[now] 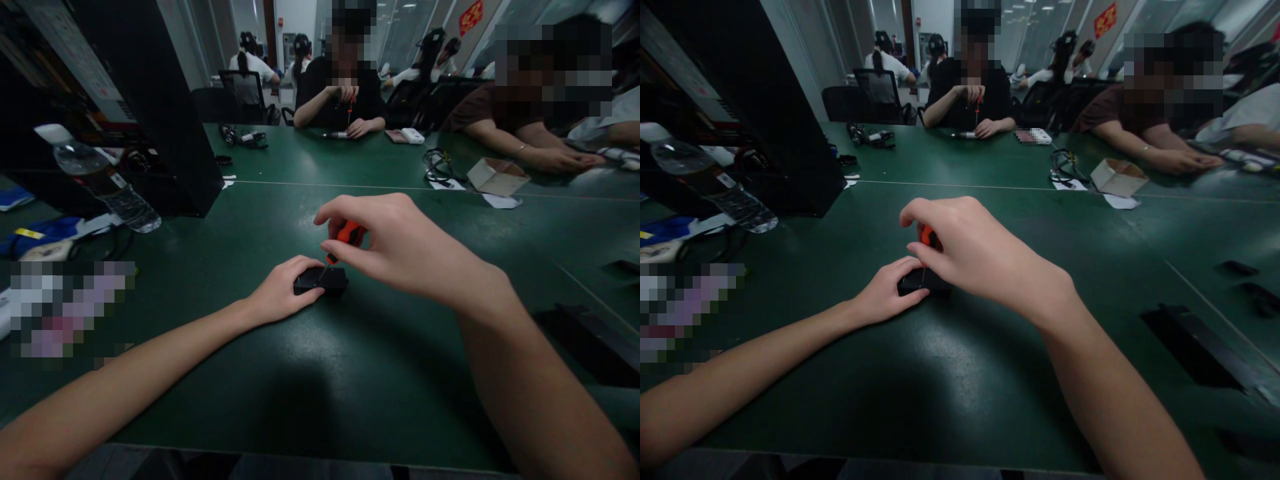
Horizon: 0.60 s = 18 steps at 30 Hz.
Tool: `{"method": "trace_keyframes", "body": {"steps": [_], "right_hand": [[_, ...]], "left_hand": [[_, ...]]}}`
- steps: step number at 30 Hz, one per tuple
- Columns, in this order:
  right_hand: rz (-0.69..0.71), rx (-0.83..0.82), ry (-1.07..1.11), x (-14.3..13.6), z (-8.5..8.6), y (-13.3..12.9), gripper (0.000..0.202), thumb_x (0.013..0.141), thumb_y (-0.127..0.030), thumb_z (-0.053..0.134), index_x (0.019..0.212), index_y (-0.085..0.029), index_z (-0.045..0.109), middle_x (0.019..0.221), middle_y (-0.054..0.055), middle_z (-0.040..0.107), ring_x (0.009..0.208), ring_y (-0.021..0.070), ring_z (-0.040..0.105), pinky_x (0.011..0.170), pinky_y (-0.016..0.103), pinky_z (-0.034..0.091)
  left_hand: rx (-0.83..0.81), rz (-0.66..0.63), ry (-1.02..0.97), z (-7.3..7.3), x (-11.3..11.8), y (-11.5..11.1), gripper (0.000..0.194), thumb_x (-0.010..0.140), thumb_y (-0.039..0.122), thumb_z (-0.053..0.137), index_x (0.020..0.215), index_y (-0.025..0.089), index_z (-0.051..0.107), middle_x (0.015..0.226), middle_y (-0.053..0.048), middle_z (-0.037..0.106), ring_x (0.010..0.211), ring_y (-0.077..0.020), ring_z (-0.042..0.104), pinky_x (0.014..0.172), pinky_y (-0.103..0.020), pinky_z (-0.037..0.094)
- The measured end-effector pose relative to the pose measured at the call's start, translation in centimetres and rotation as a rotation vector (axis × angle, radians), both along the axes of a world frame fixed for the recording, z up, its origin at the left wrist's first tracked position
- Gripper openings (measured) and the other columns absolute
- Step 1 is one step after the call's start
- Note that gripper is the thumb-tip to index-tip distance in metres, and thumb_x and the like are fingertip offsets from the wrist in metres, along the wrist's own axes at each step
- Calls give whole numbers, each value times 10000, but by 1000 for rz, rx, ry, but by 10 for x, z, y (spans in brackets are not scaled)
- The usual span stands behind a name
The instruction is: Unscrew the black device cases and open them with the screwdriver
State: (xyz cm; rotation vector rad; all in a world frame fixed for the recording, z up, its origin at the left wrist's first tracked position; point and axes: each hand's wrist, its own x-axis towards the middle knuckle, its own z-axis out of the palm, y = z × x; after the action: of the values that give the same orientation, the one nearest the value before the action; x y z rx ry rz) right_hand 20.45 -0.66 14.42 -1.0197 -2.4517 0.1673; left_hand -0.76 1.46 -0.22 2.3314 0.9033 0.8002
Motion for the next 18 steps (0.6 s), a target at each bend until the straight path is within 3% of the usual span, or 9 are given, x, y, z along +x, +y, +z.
{"method": "trace_keyframes", "body": {"steps": [6, 12, 18], "right_hand": [[36, -24, -5, -3, -4, 1, 233, 916, -214, 607, 1138, -170, 663, 1062, 79, 735, 942, 214, 687, 832, 313, 479], [57, -24, -5, -8, -6, 1, 228, 935, -217, 582, 1147, -167, 649, 1090, 87, 724, 959, 209, 673, 824, 304, 466], [83, -23, -34, -16, -6, -4, 226, 945, -176, 539, 1150, -161, 634, 1029, 79, 714, 904, 194, 652, 791, 294, 442]], "left_hand": [[3, -3, 2, 0, 0, 0, 384, 912, 362, 688, 1243, 186, 602, 1183, -96, 681, 1076, -260, 651, 957, -413, 524], [102, -52, -81, 3, -1, -3, 338, 932, 337, 660, 1243, 205, 642, 1303, -110, 652, 1224, -292, 603, 1068, -463, 479], [123, -73, -179, -2, 2, -2, 246, 1019, 259, 495, 1106, 199, 717, 1167, -89, 713, 1151, -253, 650, 1026, -421, 506]]}}
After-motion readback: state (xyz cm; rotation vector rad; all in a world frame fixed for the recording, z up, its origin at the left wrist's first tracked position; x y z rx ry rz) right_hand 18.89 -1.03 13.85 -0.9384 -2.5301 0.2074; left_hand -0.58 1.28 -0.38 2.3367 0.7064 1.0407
